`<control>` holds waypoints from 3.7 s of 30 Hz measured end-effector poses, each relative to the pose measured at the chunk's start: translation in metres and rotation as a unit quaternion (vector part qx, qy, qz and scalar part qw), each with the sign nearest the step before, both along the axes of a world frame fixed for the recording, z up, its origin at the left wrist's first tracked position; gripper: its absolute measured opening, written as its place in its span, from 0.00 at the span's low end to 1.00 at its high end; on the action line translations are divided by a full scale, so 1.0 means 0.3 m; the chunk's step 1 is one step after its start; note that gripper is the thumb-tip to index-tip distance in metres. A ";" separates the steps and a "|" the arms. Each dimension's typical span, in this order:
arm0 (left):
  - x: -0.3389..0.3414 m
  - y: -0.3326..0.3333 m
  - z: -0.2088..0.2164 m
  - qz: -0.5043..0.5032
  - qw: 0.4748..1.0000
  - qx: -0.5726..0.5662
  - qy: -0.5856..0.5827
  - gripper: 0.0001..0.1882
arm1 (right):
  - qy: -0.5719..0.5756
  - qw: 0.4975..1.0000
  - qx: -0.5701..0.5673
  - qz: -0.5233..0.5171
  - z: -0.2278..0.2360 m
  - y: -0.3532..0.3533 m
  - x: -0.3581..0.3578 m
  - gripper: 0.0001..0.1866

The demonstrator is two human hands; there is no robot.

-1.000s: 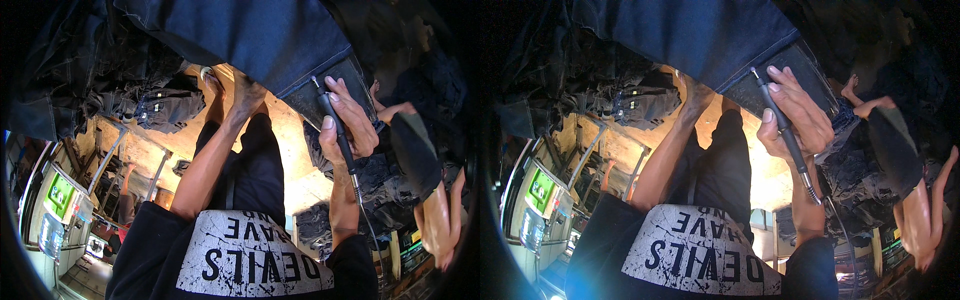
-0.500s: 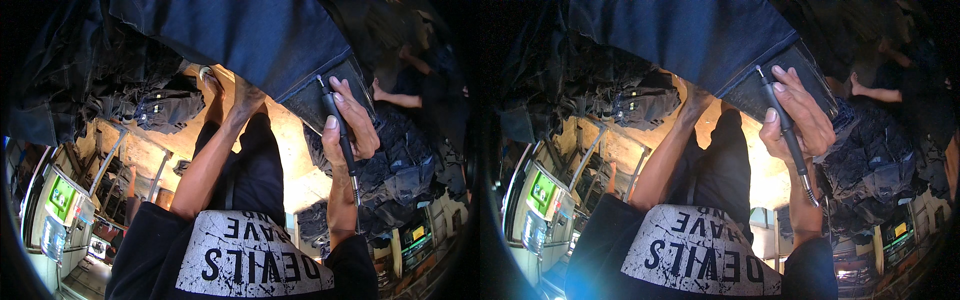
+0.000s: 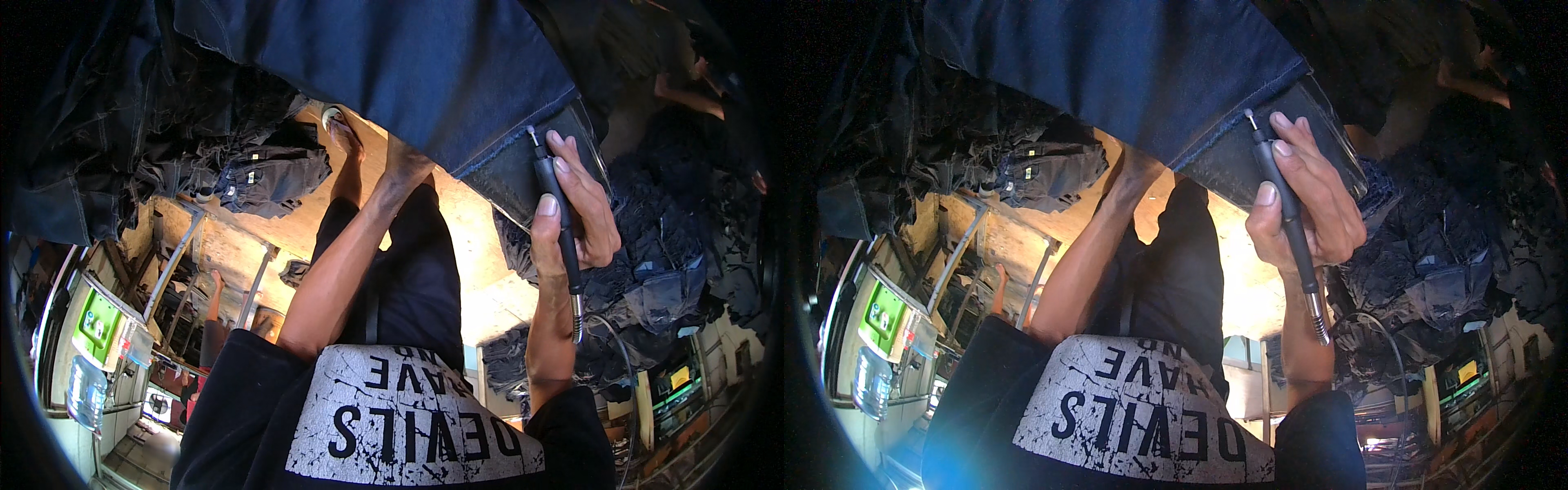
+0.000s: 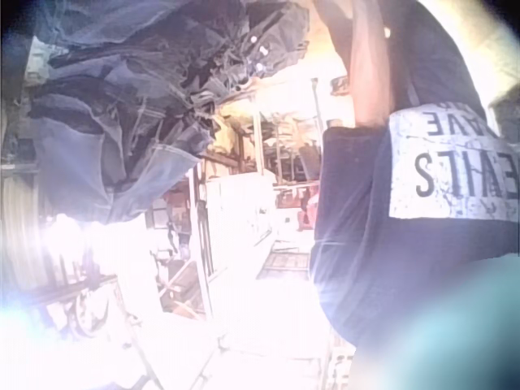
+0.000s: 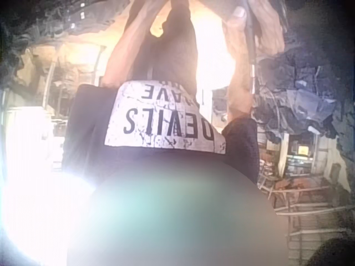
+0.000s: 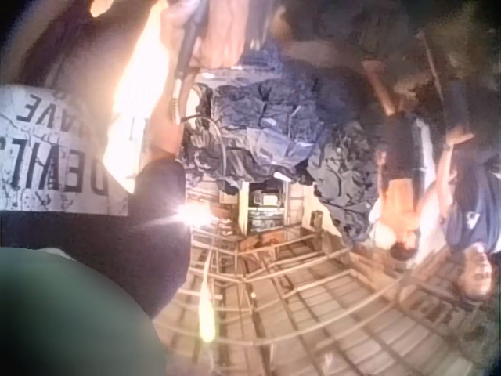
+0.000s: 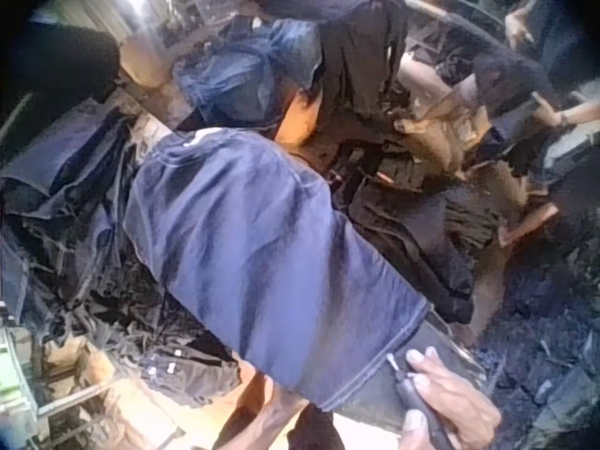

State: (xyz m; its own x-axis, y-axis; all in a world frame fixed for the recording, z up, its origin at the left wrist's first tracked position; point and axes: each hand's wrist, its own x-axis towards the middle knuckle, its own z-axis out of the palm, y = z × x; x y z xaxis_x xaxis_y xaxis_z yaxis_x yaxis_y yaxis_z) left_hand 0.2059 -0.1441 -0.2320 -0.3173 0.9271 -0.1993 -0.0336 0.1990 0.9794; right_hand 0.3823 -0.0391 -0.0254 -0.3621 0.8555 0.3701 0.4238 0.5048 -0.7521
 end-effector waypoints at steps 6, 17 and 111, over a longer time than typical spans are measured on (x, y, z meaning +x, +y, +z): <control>0.005 -0.004 -0.007 -0.002 1.000 -0.008 -0.009 0.39 | -0.006 1.000 -0.008 -0.011 0.006 0.002 -0.005 0.18; -0.116 0.050 0.168 -0.061 0.992 -0.107 -0.007 0.39 | 0.207 0.959 -0.079 -0.174 0.074 0.018 -0.024 0.21; -0.717 0.304 0.752 -0.022 0.980 0.023 0.199 0.44 | 0.060 0.985 0.035 0.160 0.046 0.229 -0.661 0.15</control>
